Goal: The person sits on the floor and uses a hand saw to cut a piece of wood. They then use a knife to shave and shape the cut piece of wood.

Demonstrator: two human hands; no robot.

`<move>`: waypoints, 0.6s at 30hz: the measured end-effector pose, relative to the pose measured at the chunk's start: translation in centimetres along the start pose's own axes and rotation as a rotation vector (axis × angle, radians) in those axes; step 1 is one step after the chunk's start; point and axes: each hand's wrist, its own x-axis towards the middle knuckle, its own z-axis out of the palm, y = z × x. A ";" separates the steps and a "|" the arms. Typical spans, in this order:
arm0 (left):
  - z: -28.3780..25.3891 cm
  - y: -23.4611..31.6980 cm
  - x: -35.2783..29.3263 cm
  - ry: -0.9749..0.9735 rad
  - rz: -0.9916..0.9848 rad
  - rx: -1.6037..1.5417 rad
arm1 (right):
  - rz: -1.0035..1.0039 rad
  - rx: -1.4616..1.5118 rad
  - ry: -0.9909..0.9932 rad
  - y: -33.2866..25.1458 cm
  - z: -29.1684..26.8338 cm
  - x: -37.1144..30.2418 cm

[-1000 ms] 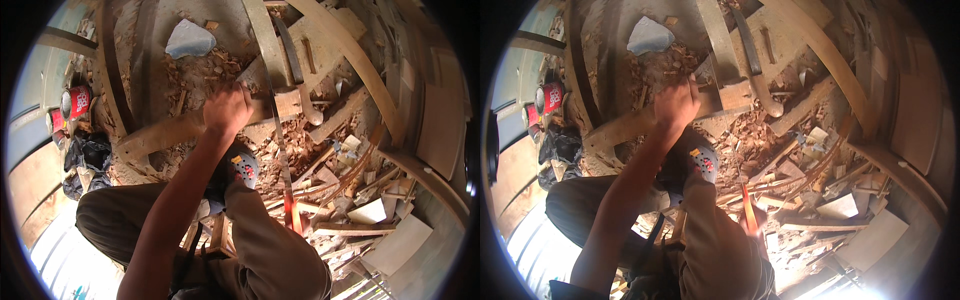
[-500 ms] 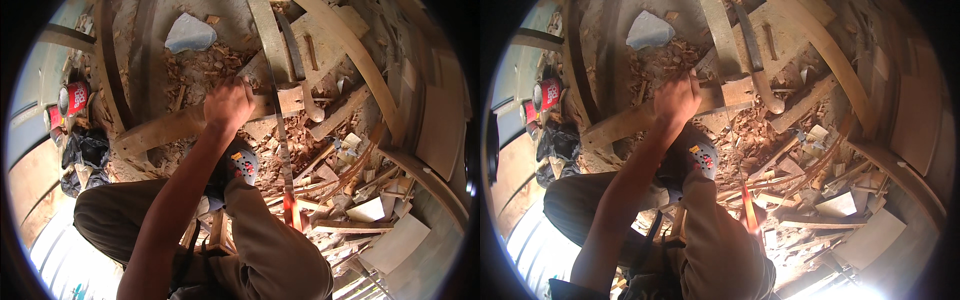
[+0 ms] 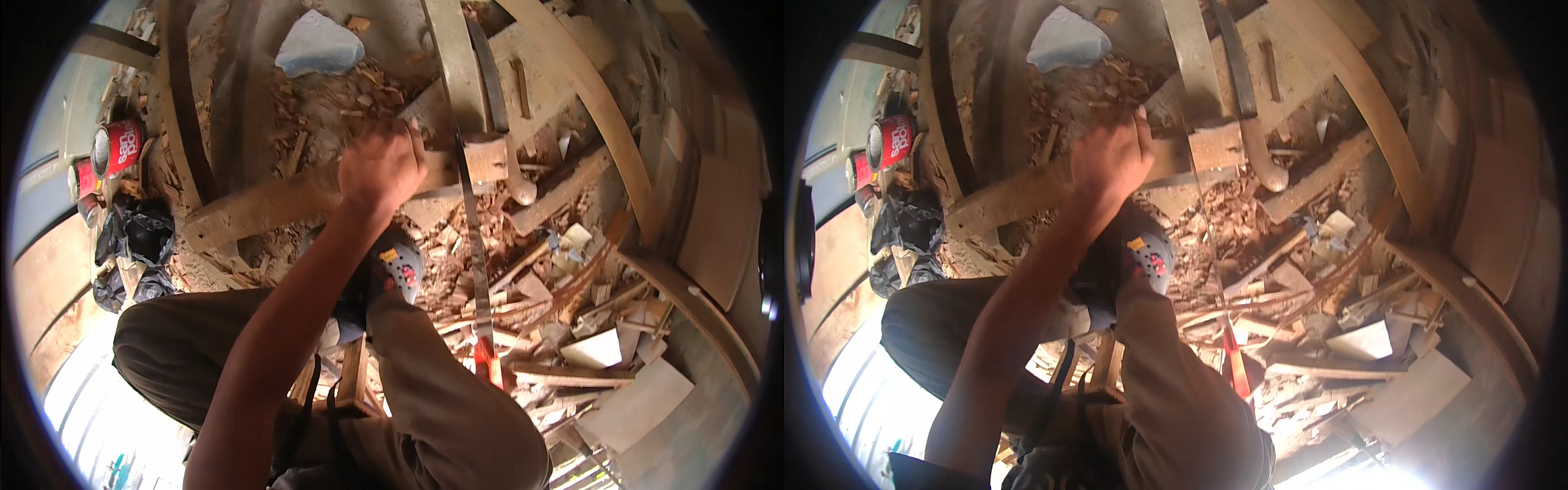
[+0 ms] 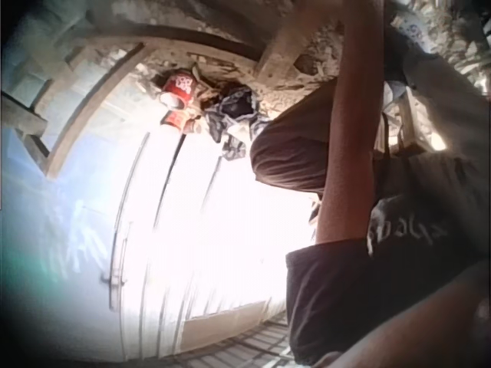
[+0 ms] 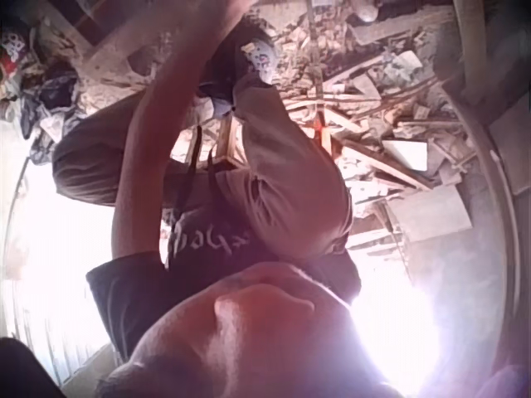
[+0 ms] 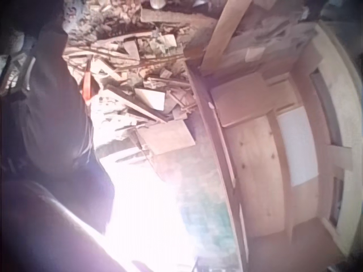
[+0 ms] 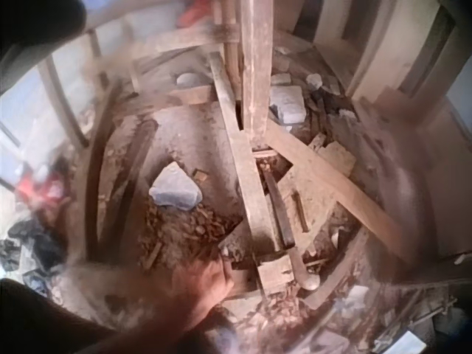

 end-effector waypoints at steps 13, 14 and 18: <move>0.2 -0.3 -0.1 0.078 0.036 -0.006 | 0.055 -0.056 -0.224 -5.5 -5.0 4.8; 0.6 -0.3 -0.1 0.142 0.081 0.011 | 0.008 -0.077 -0.226 -5.3 -5.3 5.8; -0.4 -0.5 -0.3 0.045 0.010 -0.016 | -0.180 0.201 -0.142 -6.1 -4.7 9.3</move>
